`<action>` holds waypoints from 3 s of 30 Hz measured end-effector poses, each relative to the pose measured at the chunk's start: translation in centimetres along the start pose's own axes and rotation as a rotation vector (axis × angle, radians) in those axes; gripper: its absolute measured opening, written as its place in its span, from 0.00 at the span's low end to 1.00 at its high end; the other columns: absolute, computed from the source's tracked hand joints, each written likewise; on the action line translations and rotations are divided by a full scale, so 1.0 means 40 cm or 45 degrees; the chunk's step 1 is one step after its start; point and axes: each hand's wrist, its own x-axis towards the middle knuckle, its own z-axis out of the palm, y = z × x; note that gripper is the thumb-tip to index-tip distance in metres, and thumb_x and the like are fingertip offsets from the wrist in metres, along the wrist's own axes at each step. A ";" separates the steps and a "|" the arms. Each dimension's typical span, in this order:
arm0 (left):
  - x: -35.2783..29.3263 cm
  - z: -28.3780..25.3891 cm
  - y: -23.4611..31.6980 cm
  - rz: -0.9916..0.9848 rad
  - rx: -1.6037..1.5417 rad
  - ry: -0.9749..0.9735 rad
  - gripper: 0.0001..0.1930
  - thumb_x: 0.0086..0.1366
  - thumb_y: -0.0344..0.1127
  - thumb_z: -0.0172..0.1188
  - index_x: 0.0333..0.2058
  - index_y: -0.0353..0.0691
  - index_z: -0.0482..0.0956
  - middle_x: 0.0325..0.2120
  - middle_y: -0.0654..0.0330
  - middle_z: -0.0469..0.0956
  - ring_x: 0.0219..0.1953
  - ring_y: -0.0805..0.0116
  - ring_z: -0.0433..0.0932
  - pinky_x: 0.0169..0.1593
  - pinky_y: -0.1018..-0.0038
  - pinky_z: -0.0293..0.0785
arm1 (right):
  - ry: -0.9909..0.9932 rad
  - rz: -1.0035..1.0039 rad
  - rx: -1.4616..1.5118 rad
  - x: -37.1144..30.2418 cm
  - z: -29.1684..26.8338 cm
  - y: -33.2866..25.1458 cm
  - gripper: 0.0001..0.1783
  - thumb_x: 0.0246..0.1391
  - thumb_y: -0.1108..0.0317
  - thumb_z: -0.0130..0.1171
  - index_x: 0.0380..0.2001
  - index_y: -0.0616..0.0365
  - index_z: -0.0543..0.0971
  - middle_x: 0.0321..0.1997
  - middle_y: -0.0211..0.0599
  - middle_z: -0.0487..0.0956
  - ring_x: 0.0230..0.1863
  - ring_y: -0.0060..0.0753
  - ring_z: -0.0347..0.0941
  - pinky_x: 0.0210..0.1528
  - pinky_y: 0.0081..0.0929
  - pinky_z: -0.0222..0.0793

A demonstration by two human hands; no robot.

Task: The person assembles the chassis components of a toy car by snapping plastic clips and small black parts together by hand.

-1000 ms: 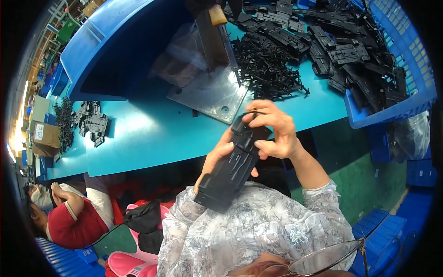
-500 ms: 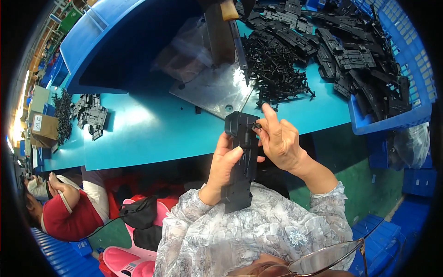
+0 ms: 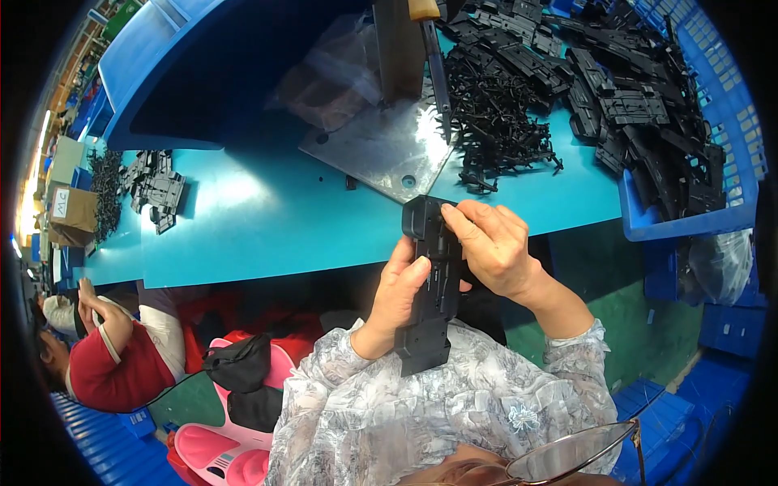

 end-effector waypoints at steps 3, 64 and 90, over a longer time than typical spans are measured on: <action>0.000 0.000 -0.002 -0.012 0.020 0.010 0.27 0.61 0.39 0.49 0.56 0.39 0.52 0.45 0.55 0.66 0.42 0.66 0.73 0.41 0.66 0.76 | 0.088 0.033 0.061 0.003 0.007 0.000 0.23 0.30 0.71 0.55 0.37 0.67 0.74 0.32 0.42 0.74 0.23 0.32 0.71 0.22 0.23 0.62; 0.011 -0.032 0.049 0.181 0.335 0.299 0.19 0.62 0.26 0.47 0.51 0.30 0.58 0.39 0.54 0.72 0.37 0.72 0.74 0.42 0.77 0.72 | -0.305 0.508 0.850 0.015 0.007 0.021 0.14 0.38 0.76 0.63 0.33 0.67 0.75 0.27 0.40 0.73 0.22 0.30 0.73 0.21 0.19 0.71; -0.026 0.055 0.049 0.734 1.155 0.254 0.20 0.62 0.30 0.50 0.51 0.30 0.60 0.41 0.57 0.69 0.41 0.72 0.69 0.46 0.78 0.65 | 0.220 0.475 0.506 0.025 -0.022 -0.182 0.31 0.43 0.63 0.57 0.46 0.78 0.64 0.46 0.65 0.65 0.44 0.62 0.65 0.47 0.42 0.65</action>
